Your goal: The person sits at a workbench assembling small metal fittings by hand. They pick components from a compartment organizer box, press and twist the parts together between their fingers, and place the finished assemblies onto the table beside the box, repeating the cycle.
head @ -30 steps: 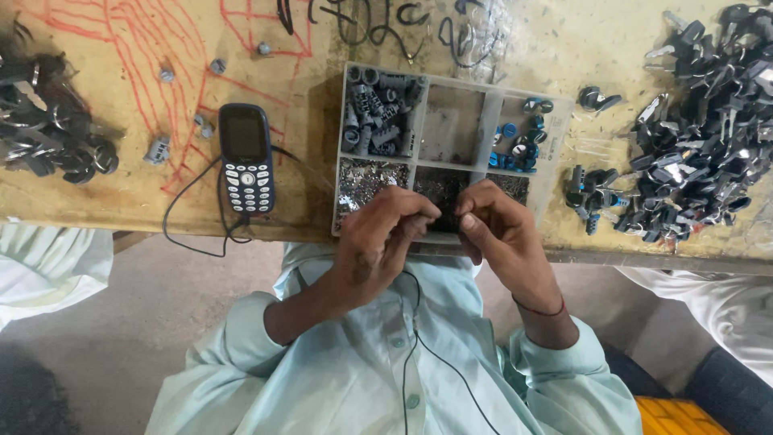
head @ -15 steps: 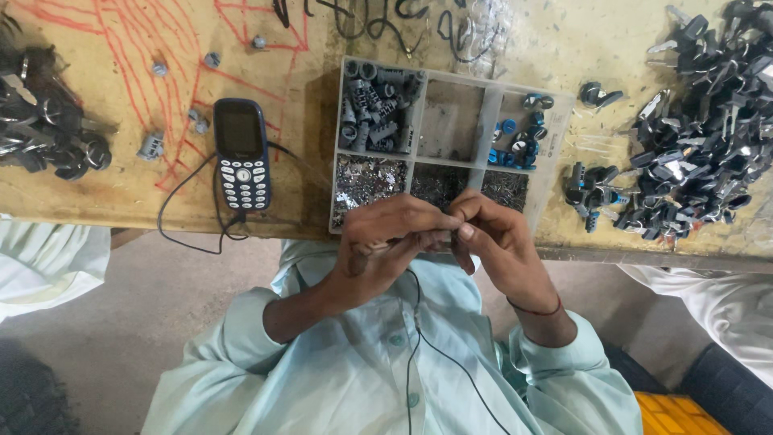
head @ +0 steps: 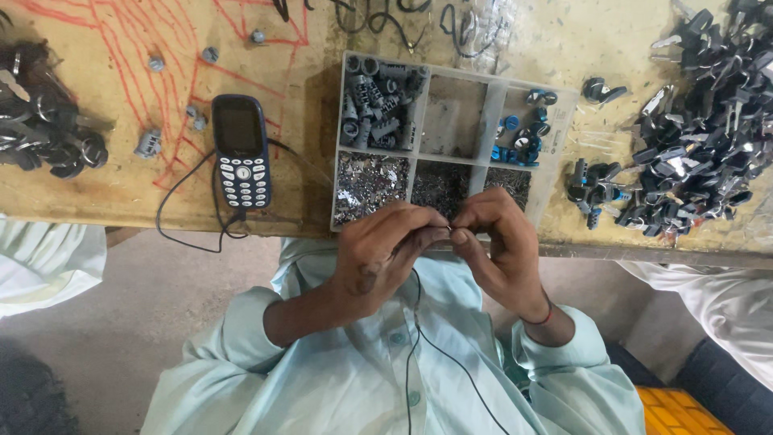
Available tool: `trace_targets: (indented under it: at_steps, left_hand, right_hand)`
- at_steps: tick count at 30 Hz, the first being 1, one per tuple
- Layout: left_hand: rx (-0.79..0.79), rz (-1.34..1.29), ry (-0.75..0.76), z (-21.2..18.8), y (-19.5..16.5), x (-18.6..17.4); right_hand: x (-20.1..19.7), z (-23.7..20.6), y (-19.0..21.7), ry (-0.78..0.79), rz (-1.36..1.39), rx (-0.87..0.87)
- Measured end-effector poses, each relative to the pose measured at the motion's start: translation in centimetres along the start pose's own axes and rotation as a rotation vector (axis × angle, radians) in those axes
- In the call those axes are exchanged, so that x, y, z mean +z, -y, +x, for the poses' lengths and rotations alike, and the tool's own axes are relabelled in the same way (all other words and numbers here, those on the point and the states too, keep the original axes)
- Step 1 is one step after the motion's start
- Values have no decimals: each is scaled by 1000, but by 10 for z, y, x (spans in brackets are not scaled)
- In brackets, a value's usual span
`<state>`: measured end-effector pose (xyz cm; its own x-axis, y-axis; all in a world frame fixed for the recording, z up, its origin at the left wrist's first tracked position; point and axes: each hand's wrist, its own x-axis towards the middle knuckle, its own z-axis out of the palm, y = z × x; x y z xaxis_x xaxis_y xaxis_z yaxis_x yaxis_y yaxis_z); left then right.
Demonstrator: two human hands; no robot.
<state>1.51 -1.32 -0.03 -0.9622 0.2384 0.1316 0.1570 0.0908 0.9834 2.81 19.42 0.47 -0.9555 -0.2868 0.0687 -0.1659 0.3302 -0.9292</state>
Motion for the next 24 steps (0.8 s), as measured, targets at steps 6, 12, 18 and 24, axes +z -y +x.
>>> trace_targets:
  at_steps: [6, 12, 18, 24]
  left_hand:
    - [-539, -545, 267, 3, 14, -12]
    - [-652, -662, 236, 3, 25, -5]
    - [-672, -749, 281, 3, 30, -1]
    - [-670, -723, 299, 4, 24, -5]
  right_hand:
    - [-2, 5, -1, 86, 685, 479]
    - [-13, 8, 12, 154, -7, 336]
    - [-24, 2, 8, 83, 134, 357]
    - [-13, 9, 6, 37, 407, 554]
